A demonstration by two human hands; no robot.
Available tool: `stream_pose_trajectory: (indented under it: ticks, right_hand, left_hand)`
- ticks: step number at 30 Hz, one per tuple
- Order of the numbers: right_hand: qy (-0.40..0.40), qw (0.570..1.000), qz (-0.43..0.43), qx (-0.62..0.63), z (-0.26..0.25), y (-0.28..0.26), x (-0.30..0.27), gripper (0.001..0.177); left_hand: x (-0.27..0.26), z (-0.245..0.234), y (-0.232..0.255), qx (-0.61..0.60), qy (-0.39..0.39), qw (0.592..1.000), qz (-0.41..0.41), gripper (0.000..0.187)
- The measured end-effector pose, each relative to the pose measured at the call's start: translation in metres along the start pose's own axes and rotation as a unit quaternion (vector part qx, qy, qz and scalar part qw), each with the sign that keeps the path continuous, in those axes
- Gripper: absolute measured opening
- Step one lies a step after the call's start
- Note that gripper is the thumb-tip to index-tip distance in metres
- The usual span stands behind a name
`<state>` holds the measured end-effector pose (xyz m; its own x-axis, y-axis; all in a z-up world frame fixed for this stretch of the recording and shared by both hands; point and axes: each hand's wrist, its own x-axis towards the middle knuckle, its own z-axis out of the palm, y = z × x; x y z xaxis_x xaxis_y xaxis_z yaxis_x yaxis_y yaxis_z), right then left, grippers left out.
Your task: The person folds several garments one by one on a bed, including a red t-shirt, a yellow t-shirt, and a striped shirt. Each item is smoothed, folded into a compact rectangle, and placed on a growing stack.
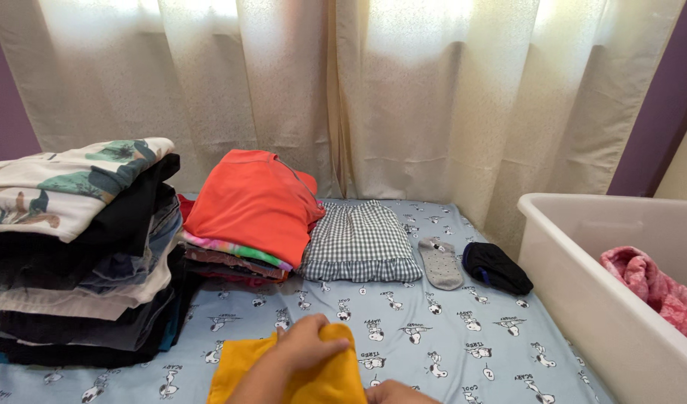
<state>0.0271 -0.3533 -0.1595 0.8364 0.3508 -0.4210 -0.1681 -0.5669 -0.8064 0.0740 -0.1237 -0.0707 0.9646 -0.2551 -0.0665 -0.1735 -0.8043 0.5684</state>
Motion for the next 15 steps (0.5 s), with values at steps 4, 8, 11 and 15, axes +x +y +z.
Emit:
stream_pose_trajectory:
  ticks: [4, 8, 11, 15]
  right_hand:
    - [0.032, 0.993, 0.007, 0.116, -0.022, -0.021, -0.037, 0.038]
    - [0.135, 0.975, -0.022, 0.176, -0.046, -0.06, -0.069, 0.026]
    - [0.228, 0.961, -0.033, 0.155, -0.066, -0.087, -0.096, 0.016]
    - [0.293, 0.935, -0.124, 0.155, -0.085, -0.121, -0.125, 0.017]
  left_hand:
    - [0.011, -0.017, -0.009, -0.164, 0.027, 0.985, 0.051, 0.059]
    - [0.01, -0.04, 0.002, -0.29, 0.079, 0.948, 0.108, 0.05]
    - [0.001, -0.063, 0.018, -0.419, 0.071, 0.891, 0.161, 0.053]
    - [-0.021, -0.095, 0.038, -0.475, 0.032, 0.858, 0.192, 0.056]
